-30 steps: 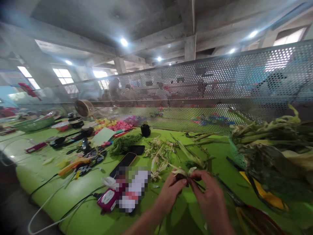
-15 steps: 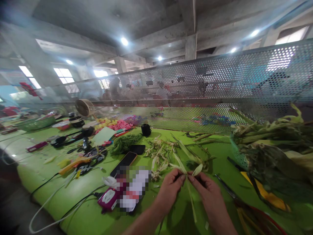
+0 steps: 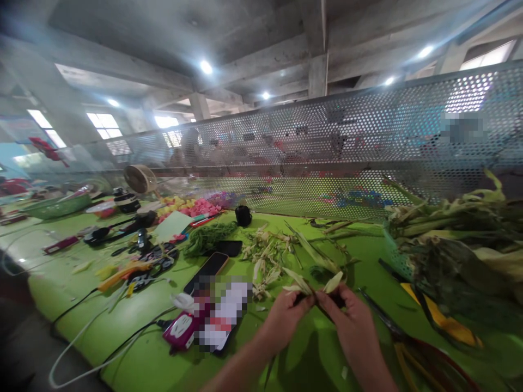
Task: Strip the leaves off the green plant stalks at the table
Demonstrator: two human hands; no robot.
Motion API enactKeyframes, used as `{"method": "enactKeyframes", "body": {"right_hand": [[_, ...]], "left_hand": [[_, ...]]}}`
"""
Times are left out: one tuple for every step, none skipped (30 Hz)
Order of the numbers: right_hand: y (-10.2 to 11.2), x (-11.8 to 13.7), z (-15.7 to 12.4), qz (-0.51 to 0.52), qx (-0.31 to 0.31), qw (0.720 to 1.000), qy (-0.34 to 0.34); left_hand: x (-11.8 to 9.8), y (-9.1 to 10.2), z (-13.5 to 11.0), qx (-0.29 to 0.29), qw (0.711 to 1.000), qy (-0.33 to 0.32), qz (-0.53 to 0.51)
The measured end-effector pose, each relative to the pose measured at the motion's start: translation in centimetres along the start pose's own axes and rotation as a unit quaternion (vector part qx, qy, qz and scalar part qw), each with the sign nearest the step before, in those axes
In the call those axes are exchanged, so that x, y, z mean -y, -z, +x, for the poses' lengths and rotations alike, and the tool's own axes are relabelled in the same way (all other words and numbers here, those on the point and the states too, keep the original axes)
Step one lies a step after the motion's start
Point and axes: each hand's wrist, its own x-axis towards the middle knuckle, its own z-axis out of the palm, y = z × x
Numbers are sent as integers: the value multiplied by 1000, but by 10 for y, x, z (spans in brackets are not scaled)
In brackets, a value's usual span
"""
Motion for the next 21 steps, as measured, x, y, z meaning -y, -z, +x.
{"method": "enactKeyframes", "body": {"right_hand": [[0,-1,0,14,0,1000,-10],[0,-3,0,27,7,999,-19],[0,-5,1,38,18,999,-25],[1,-7,3,46,37,998,-25],[2,-10,5,49,59,997,-19],[3,-12,8,45,81,996,-9],[4,-13,11,34,96,995,4],[5,-14,13,19,102,994,15],[6,-13,14,2,100,995,23],[6,-11,15,-15,89,996,27],[7,-8,14,-27,72,997,28],[7,-4,13,-35,55,998,26],[6,-1,12,-37,39,998,20],[6,2,10,-35,27,999,11],[5,4,8,-27,17,999,1],[4,5,6,-18,11,1000,-11],[3,5,4,-7,6,1000,-22],[2,3,2,3,3,1000,-28],[0,1,1,14,-2,999,-30],[0,-2,1,24,-3,999,-28],[-1,-5,1,35,-5,999,-25]], "left_hand": [[0,0,0,0,1000,-7,8],[-1,1,-1,1,1000,-12,17],[0,2,-1,4,999,-17,27],[0,2,-1,10,999,-21,36],[1,3,-1,17,999,-27,44],[2,3,-2,24,998,-33,51],[3,3,-2,33,997,-39,56],[4,3,-1,43,996,-45,60],[5,2,-1,53,995,-50,64],[6,2,-1,65,994,-54,69],[6,1,0,80,992,-58,75],[6,1,0,96,990,-62,77],[5,1,1,110,989,-66,76],[4,1,1,120,988,-70,72],[3,1,0,127,987,-75,67],[2,1,0,131,987,-77,61],[2,1,-1,128,988,-74,53],[3,1,-2,124,989,-65,45],[4,1,-3,118,991,-55,34],[7,0,-4,110,993,-43,21],[10,0,-4,96,995,-29,5]]}}
